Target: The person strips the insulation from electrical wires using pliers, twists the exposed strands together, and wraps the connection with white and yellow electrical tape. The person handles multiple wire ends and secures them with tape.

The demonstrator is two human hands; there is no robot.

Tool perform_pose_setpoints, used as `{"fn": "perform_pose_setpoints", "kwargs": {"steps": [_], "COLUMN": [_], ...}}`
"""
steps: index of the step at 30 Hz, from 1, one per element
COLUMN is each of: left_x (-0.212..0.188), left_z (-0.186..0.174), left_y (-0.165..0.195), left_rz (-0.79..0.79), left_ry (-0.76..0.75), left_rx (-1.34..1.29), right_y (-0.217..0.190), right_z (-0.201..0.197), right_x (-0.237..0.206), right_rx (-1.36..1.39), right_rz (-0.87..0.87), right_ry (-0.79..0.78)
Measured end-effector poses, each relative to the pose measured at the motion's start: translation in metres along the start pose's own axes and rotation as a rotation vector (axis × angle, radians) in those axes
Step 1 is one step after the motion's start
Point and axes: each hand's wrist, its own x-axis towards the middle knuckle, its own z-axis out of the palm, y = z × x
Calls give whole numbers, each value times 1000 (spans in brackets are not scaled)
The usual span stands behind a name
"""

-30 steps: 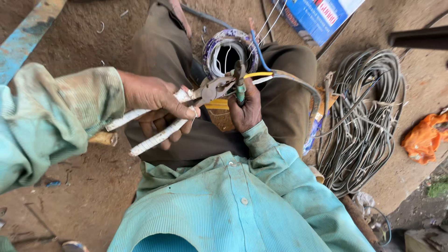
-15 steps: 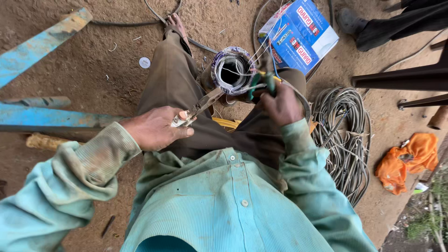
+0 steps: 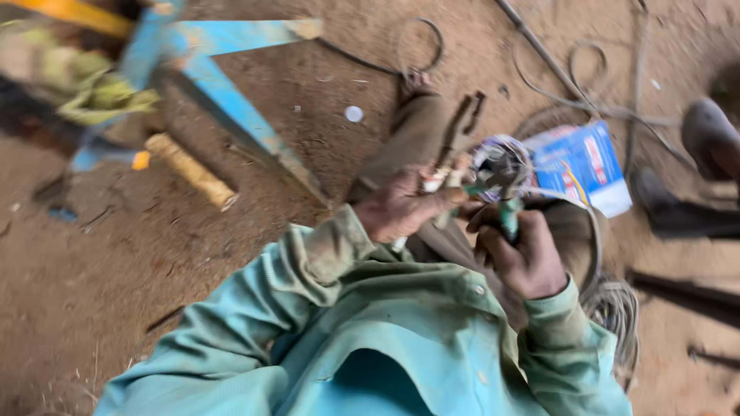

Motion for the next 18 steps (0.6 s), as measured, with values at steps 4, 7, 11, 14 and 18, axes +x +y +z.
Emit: {"fn": "perform_pose_setpoints", "kwargs": {"steps": [4, 7, 11, 14, 18], "left_x": [-16, -34, -60, -93, -155], "left_z": [2, -17, -75, -151, -251], "left_y": [16, 33, 54, 88, 167], "left_rz": [253, 39, 154, 336, 444], "left_ry": [150, 303, 527, 907, 1087], "left_rx": [39, 9, 18, 403, 1282], "right_y": [-36, -54, -53, -24, 37], "right_z": [38, 47, 27, -23, -102], "right_x": [29, 36, 33, 22, -1], "right_rx": [-368, -601, -408, -311, -288], "right_rz": [-58, -207, -86, -149, -74], "right_ry": [-111, -257, -225, 75, 474]}}
